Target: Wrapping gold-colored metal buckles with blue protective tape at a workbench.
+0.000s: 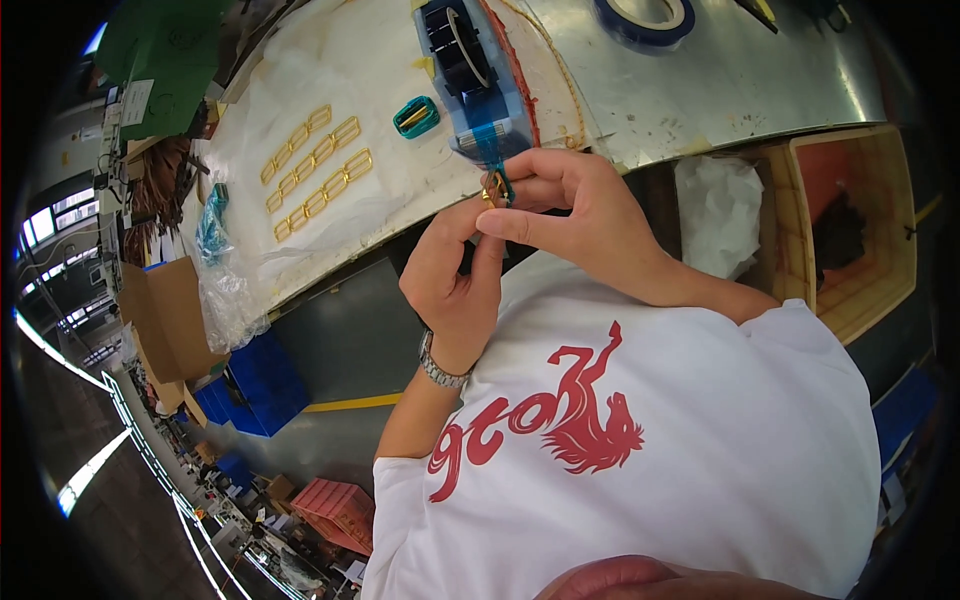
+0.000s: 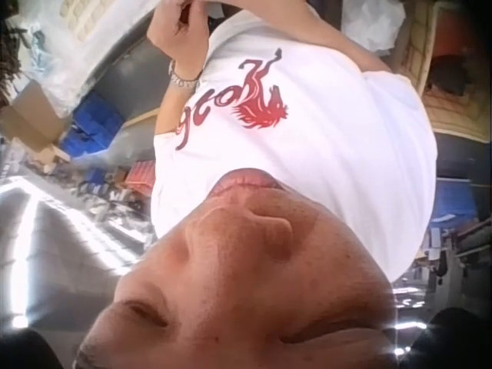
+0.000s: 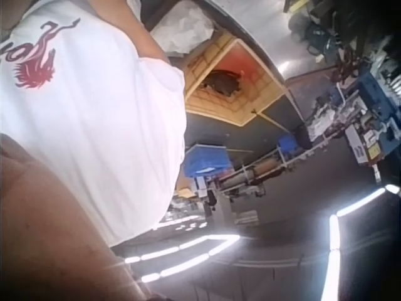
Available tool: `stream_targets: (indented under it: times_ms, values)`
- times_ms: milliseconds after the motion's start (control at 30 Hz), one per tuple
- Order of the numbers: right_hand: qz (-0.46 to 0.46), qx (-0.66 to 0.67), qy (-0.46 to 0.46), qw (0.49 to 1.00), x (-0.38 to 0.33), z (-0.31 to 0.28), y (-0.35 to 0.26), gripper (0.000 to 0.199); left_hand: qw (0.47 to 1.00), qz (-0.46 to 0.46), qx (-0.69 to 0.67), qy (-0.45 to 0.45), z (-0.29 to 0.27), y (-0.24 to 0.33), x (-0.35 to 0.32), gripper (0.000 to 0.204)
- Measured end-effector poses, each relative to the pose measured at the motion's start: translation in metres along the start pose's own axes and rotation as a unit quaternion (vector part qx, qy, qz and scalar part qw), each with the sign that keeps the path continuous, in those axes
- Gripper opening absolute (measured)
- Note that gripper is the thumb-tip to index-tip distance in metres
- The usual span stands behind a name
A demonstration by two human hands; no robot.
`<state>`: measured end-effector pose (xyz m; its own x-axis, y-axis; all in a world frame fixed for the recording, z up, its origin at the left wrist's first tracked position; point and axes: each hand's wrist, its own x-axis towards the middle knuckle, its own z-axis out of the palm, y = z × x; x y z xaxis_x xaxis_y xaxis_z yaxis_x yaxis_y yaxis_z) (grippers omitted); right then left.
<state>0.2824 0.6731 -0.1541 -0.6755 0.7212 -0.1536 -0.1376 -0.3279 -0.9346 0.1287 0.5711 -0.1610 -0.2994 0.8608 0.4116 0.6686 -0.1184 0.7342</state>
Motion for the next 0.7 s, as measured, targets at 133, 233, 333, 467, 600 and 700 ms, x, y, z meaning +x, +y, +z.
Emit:
stream_targets:
  times_ms: [133,233,333,467,600,700]
  values:
    - [0.044,0.030,-0.005,0.999,-0.014,0.002,-0.005,0.033,0.994,0.105,0.025,0.002,0.000,-0.004,-0.005,0.019]
    - [0.091,0.063,-0.021,0.994,-0.017,0.000,0.000,0.032,0.997,0.071,0.007,-0.038,-0.005,-0.003,-0.007,0.012]
    - [0.130,0.065,-0.021,0.989,-0.012,-0.005,0.015,0.035,0.995,0.001,-0.013,-0.099,-0.009,-0.003,-0.001,0.006]
    - [0.171,0.081,-0.031,0.982,-0.004,-0.009,0.017,0.048,0.982,-0.093,-0.044,-0.156,-0.010,-0.007,0.015,0.012]
    - [0.177,0.098,-0.031,0.979,-0.001,-0.011,0.015,0.054,0.953,-0.188,-0.100,-0.213,-0.015,-0.012,0.035,0.015]
    - [0.190,0.098,-0.053,0.975,0.001,-0.013,0.015,0.055,0.935,-0.227,-0.140,-0.233,-0.019,-0.016,0.052,0.014]
